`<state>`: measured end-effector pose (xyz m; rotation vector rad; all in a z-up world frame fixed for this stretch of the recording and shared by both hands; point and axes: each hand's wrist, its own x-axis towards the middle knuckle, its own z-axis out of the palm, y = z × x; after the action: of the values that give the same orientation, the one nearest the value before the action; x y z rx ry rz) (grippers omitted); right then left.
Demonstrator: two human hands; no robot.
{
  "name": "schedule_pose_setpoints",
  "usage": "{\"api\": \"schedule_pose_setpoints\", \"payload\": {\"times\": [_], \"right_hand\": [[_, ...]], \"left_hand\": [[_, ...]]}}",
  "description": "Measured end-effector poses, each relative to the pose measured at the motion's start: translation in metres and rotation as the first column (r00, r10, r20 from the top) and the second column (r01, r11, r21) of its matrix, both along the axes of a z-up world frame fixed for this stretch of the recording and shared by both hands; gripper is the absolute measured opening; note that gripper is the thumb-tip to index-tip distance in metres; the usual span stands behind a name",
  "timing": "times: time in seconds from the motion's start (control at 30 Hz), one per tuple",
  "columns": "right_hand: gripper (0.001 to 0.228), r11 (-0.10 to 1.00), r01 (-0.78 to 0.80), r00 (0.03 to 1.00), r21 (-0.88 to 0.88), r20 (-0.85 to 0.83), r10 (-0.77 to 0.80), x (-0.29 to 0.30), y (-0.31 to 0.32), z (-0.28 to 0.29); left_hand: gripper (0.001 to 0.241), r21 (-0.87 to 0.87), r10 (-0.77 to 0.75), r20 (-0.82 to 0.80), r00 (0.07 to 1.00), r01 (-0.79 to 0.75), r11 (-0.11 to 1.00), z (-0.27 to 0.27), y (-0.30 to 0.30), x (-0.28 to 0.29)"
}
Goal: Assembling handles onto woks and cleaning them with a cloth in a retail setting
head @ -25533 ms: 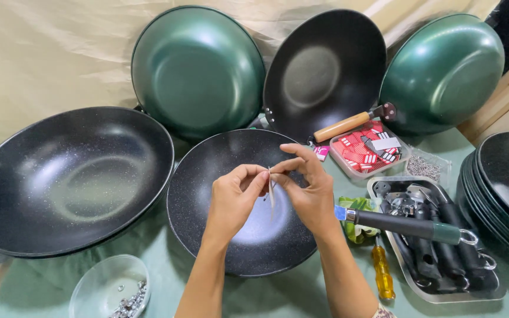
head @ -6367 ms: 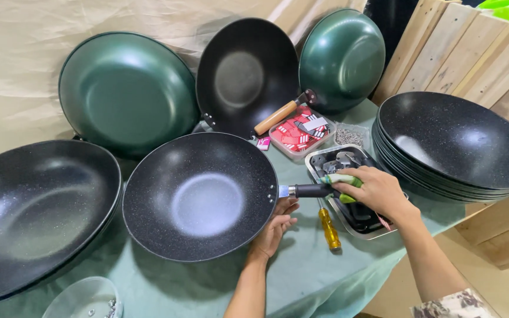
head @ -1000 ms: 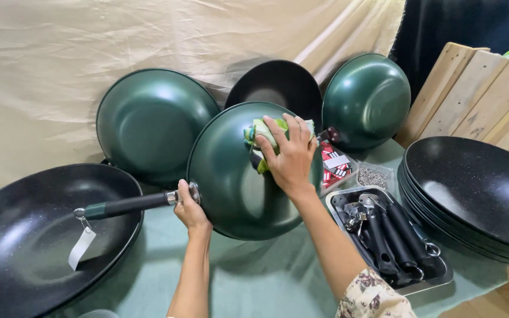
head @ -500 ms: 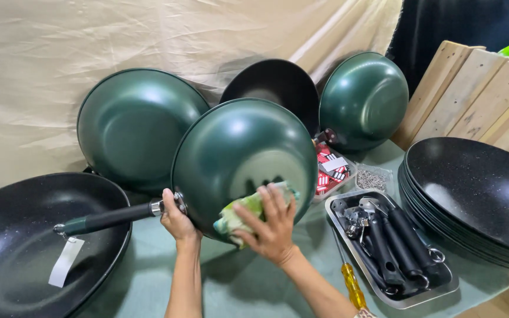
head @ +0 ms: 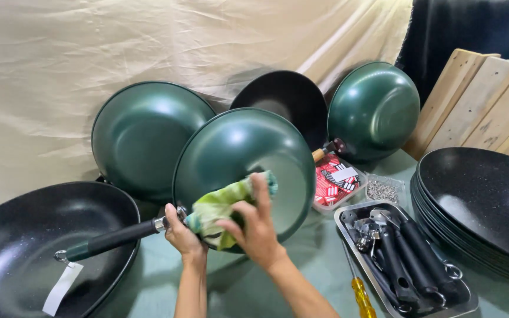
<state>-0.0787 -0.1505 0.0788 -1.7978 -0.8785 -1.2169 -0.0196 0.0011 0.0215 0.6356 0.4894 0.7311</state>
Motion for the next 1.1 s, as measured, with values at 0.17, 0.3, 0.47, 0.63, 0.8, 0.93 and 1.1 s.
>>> {"api": "schedule_pose_setpoints", "payload": {"times": [0.17,0.3,0.47,0.63,0.8,0.93,1.1], "right_hand": [[0.011,0.958,0.197,0.944,-0.207,0.304,-0.128,-0.031,0.029,0.014],[0.014,0.919,0.387,0.872,-0.081,0.355,-0.336,-0.035,0.018,0.036],[0.017,0.833,0.482,0.805,0.271,0.237,-0.543,0.009,-0.063,0.036],[0.032,0.730,0.592,0.790,0.343,-0.067,-0.609,0.016,-0.107,0.039],[0.035,0.839,0.540,0.817,0.062,0.200,-0.541,-0.018,-0.062,0.070],[0.028,0.874,0.475,0.852,-0.101,0.301,-0.428,-0.045,-0.011,0.073],[0.027,0.853,0.521,0.834,-0.020,0.224,-0.504,-0.036,-0.042,0.087]], "left_hand": [[0.033,-0.174,-0.338,0.281,0.898,0.394,0.902,-0.009,0.006,-0.006],[0.030,-0.104,-0.253,0.365,0.896,0.310,0.945,0.012,-0.009,-0.014],[0.035,0.168,-0.038,0.021,0.999,0.034,0.985,0.022,-0.018,-0.017],[0.038,0.187,-0.034,0.030,0.999,0.028,0.982,0.045,-0.024,-0.033],[0.046,0.258,-0.017,0.058,0.998,0.001,0.966,0.038,-0.027,-0.031],[0.052,0.329,-0.019,0.027,0.999,0.009,0.944,0.057,-0.040,-0.049],[0.055,0.428,-0.069,0.030,0.997,0.050,0.902,0.010,-0.033,-0.026]]}}
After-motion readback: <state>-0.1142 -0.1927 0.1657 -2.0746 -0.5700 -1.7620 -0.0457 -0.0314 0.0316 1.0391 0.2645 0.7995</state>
